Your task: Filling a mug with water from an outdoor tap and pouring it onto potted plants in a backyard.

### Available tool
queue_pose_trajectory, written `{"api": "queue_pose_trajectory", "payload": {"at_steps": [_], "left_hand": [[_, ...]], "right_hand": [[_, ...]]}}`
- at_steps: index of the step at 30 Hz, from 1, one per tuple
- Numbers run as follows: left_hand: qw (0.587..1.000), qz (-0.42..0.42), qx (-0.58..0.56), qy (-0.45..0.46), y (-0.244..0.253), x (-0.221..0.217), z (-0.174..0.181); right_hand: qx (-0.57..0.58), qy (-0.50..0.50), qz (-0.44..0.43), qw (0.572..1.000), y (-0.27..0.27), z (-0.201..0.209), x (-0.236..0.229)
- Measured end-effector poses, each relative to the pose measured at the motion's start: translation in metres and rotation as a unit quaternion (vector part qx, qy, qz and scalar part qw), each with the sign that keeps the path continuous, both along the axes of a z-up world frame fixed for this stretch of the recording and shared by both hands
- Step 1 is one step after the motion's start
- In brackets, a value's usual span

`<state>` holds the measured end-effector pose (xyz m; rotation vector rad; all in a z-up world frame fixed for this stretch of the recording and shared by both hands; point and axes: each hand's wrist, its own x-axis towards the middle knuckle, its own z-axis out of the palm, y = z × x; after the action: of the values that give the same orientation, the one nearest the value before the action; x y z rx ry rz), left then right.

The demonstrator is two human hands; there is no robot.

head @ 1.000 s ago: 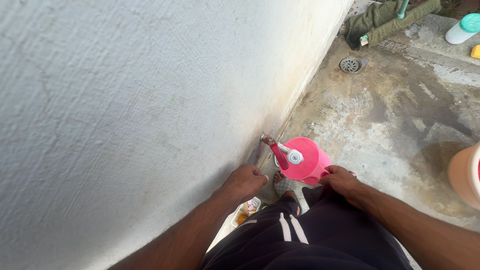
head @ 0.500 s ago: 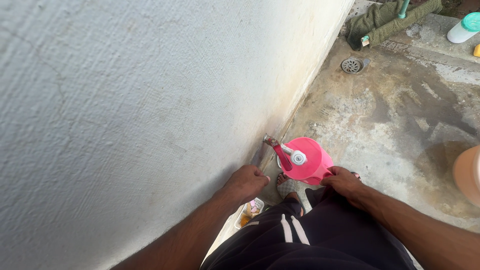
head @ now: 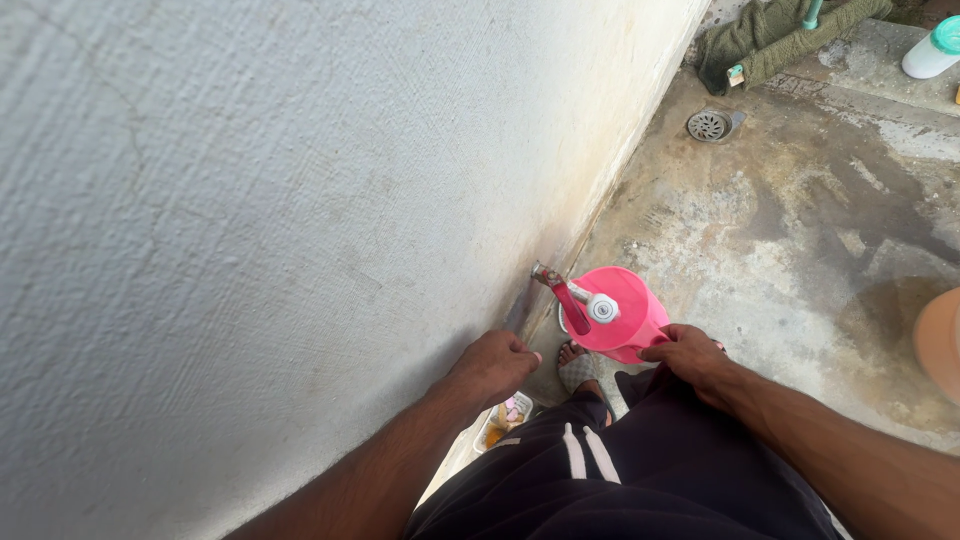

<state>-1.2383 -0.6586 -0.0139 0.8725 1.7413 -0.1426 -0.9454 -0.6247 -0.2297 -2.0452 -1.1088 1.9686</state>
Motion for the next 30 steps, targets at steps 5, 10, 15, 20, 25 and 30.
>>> {"api": "queue_pose_trajectory", "payload": {"at_steps": [5, 10, 15, 20, 25, 30], "left_hand": [[1.0, 0.0, -0.006, 0.0, -0.001, 0.002, 0.003], [1.0, 0.009, -0.004, -0.008, -0.004, 0.002, 0.0], [1.0, 0.008, -0.004, -0.003, -0.006, 0.002, 0.0], [1.0, 0.008, 0.001, -0.001, -0.006, -0.002, 0.001], [1.0, 0.0, -0.008, 0.006, -0.004, -0.001, 0.0], [1.0, -0.013, -0.008, 0.007, 0.003, 0.002, 0.002]], "right_hand": [[-0.013, 0.01, -0.048, 0.999, 0.001, -0.018, -0.002], [0.007, 0.01, -0.048, 0.999, 0.001, -0.026, -0.001], [-0.007, 0.009, -0.053, 0.999, 0.001, -0.026, -0.001], [-0.026, 0.029, -0.075, 0.996, -0.001, -0.027, 0.004], [-0.038, 0.04, -0.086, 0.995, -0.001, -0.021, 0.007], [-0.042, 0.039, -0.074, 0.996, 0.001, -0.011, 0.005]]}}
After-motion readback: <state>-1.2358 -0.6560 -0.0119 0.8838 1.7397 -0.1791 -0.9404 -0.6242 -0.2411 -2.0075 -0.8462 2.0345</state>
